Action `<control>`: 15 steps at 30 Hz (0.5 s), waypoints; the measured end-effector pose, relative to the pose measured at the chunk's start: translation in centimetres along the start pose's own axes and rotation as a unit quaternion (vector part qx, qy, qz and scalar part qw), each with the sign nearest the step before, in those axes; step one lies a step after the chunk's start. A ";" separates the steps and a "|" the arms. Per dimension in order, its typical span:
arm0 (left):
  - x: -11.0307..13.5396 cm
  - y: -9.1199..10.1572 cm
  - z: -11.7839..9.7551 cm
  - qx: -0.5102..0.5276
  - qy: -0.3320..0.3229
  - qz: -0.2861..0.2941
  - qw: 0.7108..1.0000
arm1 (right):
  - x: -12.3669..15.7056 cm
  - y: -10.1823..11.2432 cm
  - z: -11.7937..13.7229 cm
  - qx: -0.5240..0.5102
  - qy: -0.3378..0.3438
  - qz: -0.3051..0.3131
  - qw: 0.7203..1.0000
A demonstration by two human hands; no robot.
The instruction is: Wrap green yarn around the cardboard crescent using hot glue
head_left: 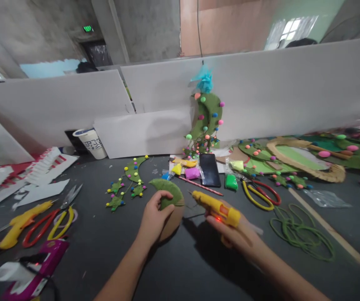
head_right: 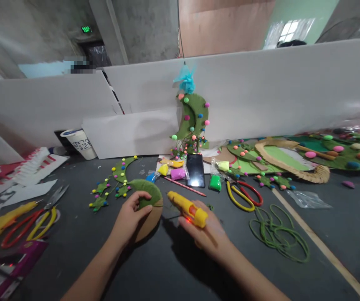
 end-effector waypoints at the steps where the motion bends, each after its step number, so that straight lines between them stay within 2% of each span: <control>1: -0.1 -0.1 -0.4 0.001 -0.007 -0.004 1.000 | -0.2 0.0 -0.2 -0.007 -0.006 0.002 1.000; 4: -0.9 -0.8 -0.9 0.003 -0.027 -0.013 1.000 | -1.0 -0.5 0.0 -0.018 0.009 0.009 1.000; 7: -1.5 -1.4 -0.6 0.003 -0.037 -0.024 0.999 | -1.5 -0.2 0.2 -0.027 0.011 -0.033 0.999; 15: -0.6 -1.5 0.6 -0.007 -0.036 -0.029 0.999 | -0.3 -0.4 0.4 0.079 0.030 -0.082 0.993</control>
Point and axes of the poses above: each hand's wrist, its own x-axis away from the middle knuckle, its own y-axis out of the back of the hand, z = x × y, the point moved 10 cm from there along -x, towards the middle knuckle, and after that the axes turned 5 degrees about -z, right-handed, at the moved point
